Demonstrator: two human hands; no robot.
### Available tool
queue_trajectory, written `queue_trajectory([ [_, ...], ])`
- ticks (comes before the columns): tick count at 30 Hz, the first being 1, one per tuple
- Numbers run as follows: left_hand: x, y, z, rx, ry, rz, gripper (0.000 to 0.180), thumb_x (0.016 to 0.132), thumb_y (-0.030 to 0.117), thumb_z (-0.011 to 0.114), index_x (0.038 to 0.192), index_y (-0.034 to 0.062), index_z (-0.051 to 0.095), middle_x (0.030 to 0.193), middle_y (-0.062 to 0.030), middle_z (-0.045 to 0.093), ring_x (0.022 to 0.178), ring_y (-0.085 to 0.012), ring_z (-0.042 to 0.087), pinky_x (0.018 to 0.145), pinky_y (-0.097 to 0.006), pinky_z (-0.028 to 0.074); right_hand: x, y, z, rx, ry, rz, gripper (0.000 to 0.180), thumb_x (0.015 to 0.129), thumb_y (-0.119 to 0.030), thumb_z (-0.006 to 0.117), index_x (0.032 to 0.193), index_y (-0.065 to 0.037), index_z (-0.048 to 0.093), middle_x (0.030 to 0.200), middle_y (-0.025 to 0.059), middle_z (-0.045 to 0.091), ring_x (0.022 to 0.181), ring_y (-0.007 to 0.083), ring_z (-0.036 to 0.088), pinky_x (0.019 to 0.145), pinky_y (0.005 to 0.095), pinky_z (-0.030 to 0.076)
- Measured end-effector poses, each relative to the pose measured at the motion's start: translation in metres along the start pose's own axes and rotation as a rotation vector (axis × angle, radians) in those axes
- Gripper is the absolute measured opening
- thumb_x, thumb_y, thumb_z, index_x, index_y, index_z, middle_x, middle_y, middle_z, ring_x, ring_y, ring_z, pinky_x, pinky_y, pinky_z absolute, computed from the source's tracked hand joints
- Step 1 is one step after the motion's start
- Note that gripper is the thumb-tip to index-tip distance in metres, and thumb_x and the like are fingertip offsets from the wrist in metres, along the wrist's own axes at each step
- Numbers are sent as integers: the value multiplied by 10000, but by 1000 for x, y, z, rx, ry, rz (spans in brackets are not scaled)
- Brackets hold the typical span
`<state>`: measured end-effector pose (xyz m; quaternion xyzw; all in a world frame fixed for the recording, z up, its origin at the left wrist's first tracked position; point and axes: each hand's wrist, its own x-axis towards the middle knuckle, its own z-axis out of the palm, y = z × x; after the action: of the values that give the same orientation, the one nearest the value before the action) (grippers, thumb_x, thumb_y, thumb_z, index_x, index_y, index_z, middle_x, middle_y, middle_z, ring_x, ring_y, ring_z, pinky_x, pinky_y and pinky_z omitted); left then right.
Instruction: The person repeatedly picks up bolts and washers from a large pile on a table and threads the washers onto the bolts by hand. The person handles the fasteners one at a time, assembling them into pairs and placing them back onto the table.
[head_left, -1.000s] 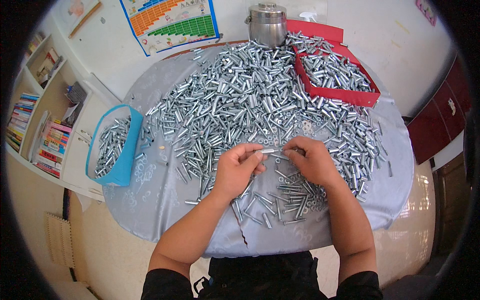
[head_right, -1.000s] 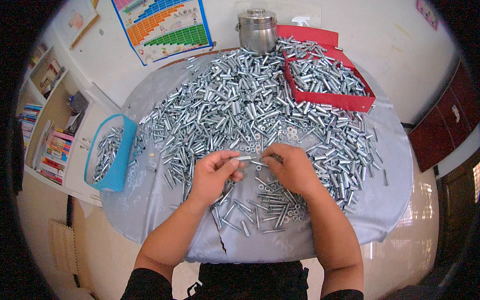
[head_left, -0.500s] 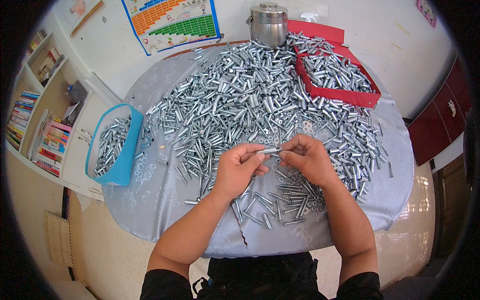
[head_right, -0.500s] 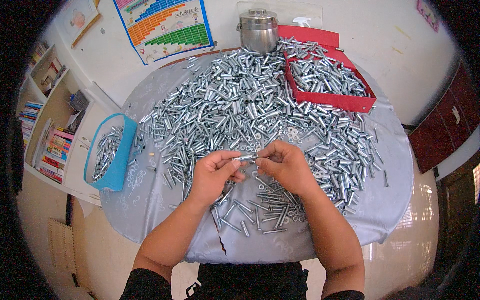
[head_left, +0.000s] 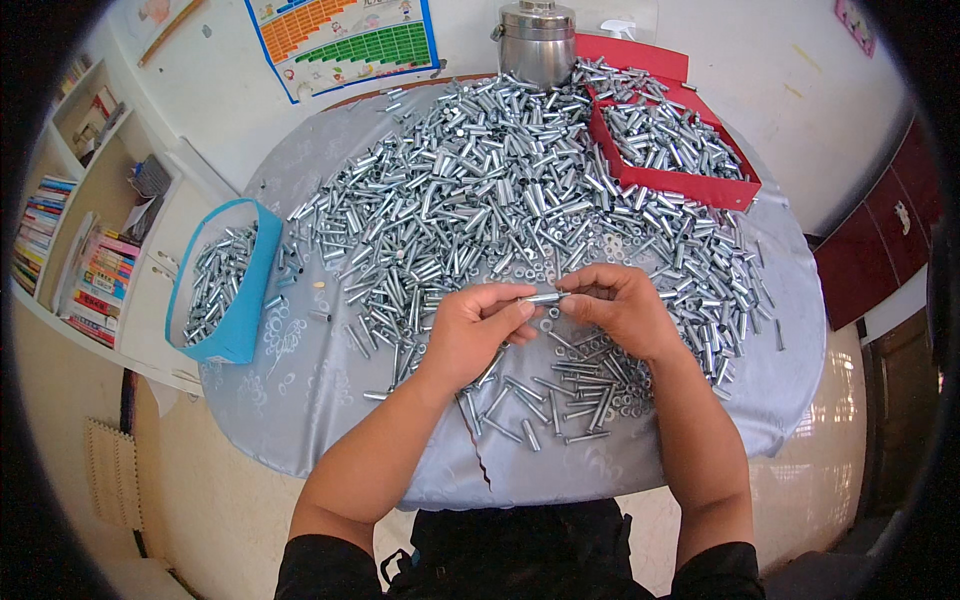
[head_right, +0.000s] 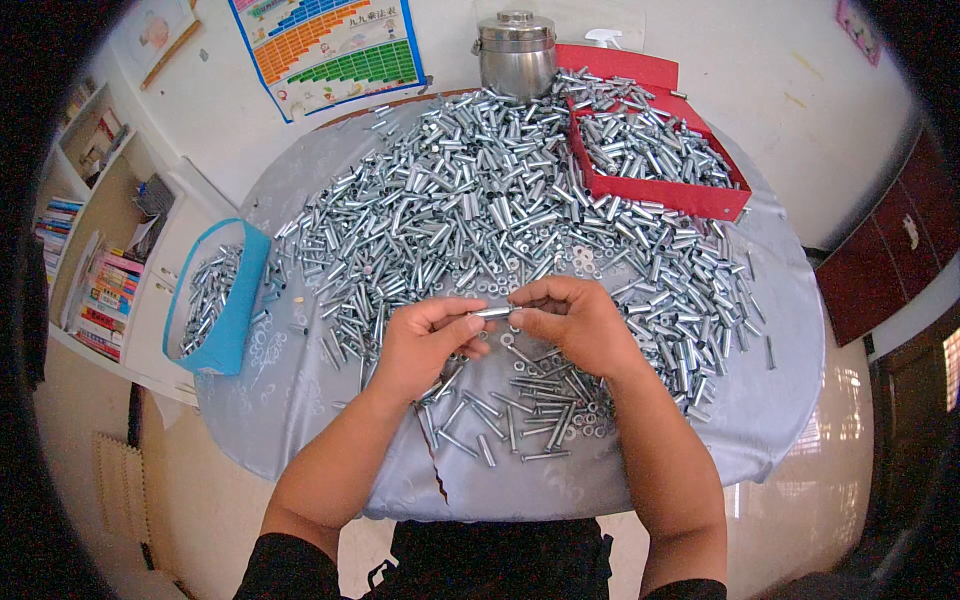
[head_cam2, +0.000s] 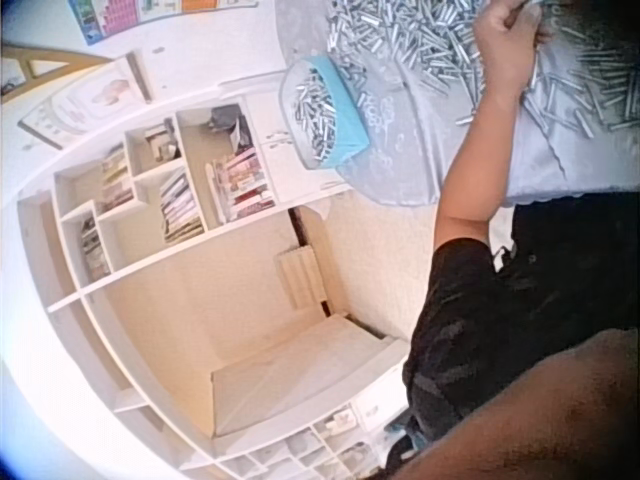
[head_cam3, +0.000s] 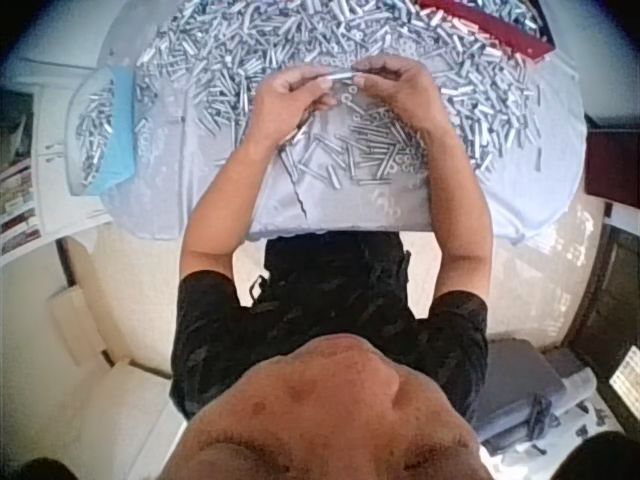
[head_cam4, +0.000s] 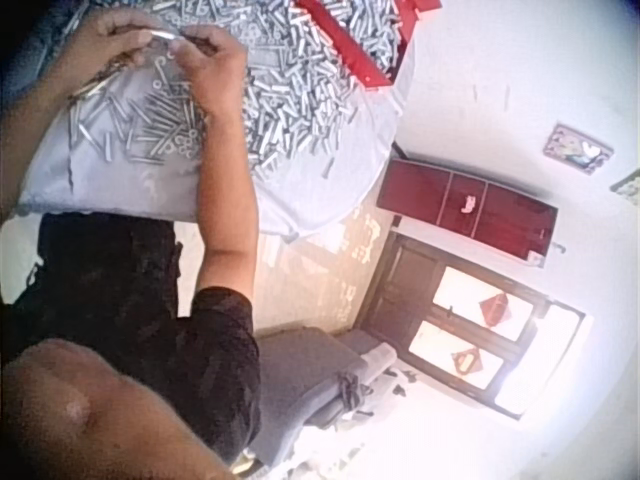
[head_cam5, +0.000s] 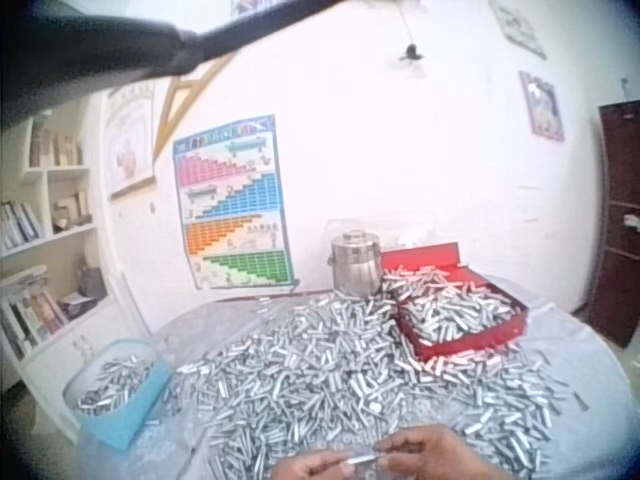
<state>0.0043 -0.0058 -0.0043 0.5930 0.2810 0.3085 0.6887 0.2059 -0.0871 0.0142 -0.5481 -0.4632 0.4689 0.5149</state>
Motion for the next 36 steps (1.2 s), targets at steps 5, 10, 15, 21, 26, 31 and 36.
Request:
queue_trajectory([
  [5,-3,6,-2,145,-15,-25,254,892,35,627,1132,-48,638,951,-145,698,756,-178,683,673,-285,573,0,-3,-2,-51,-25,42,216,829,-49,710,1027,32,677,885,55,687,770,93,618,681,240,504],
  [10,-2,3,0,-51,0,-72,256,885,42,643,1123,-52,640,935,-146,698,746,-178,681,676,-288,574,-3,-7,0,-155,15,-30,196,821,-85,719,994,6,695,867,48,681,733,106,595,649,251,484],
  [15,1,4,-2,-68,59,-57,244,886,37,640,1112,-54,639,938,-154,698,751,-184,682,682,-291,576,-3,-10,-23,-725,66,-248,142,762,-134,724,879,-54,711,809,105,637,724,239,602,679,343,489],
  [21,1,2,-2,-64,47,-39,240,893,33,627,1116,-55,633,945,-163,695,757,-187,682,682,-290,576,-4,-3,-16,-1012,8,-330,101,734,-159,699,801,-83,696,810,109,601,802,309,611,707,407,496],
  [26,0,-1,-3,-48,25,-37,246,898,39,621,1125,-57,627,960,-172,692,761,-187,681,687,-287,574,-4,-2,-12,-1035,-1,-321,92,737,-144,696,810,-88,701,856,103,585,829,298,607,730,400,492],
  [31,-1,2,-2,-47,25,-60,248,901,35,615,1133,-51,626,968,-172,691,765,-185,681,691,-286,573,-8,-7,-9,-1048,14,-260,109,739,-132,699,841,-96,712,884,96,587,851,291,609,752,392,493],
  [36,0,-3,-3,-57,15,-44,244,903,34,614,1133,-47,626,969,-169,691,764,-182,679,692,-287,572,-7,-4,-8,-1010,58,-359,123,734,-102,704,856,-97,716,891,96,593,848,290,614,741,385,500],
])
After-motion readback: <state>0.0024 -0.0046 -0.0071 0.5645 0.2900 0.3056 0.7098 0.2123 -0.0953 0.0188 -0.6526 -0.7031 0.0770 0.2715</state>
